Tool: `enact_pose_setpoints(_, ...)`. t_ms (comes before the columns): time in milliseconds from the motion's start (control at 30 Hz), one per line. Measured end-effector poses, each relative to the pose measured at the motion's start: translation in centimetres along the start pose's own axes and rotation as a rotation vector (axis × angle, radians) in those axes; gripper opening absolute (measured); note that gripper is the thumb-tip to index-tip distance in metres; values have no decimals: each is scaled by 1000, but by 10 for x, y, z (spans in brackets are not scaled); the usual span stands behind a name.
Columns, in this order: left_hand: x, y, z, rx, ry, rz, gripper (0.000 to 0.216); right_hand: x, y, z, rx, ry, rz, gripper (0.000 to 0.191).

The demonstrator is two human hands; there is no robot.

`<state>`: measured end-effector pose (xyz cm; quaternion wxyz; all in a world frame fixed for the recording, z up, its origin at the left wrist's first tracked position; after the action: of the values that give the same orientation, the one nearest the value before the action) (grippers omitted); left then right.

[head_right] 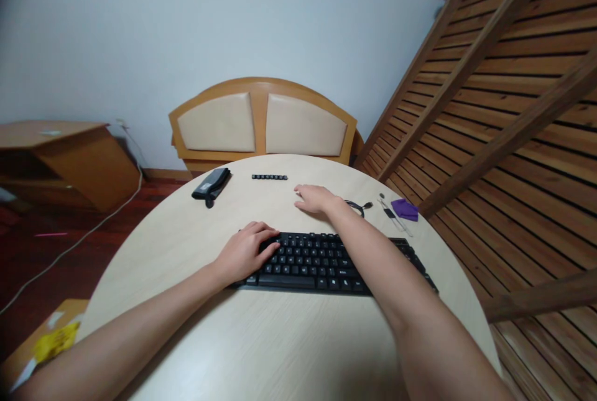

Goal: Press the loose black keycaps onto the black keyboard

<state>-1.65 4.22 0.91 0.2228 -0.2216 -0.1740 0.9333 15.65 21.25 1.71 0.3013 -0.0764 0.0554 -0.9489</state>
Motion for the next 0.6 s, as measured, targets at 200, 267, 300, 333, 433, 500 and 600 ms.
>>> enact_pose_setpoints(200,1,-1,-1,-6,21,16,31,5,-57,-14,-15,33,-84,68)
enact_pose_setpoints(267,1,-1,0,-6,29,24,30,6,-69,-19,-28,43,-120,70)
enact_pose_setpoints(300,1,-2,0,-5,34,26,29,6,-74,-21,-34,47,-138,70)
enact_pose_setpoints(333,1,-2,0,-2,38,27,29,7,-77,-24,-37,51,-154,68)
enact_pose_setpoints(433,1,-2,1,1,47,29,28,9,-81,-27,-51,56,-197,56)
enact_pose_setpoints(500,1,-2,1,-4,46,29,28,9,-79,-26,-64,55,-213,48)
enact_pose_setpoints(600,2,-1,0,-9,42,28,28,9,-70,-21,-78,51,-215,38)
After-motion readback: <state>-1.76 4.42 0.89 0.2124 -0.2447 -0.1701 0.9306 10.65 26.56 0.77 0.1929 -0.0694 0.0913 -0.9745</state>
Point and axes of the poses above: each hand's wrist, its own y-axis away from the middle knuckle, its own z-axis out of the back of the hand, x = y × z, the point moved 4 cm from there along -y, towards the middle knuckle, and after that the axes turned 8 degrees about -x, right-handed, at the moved point
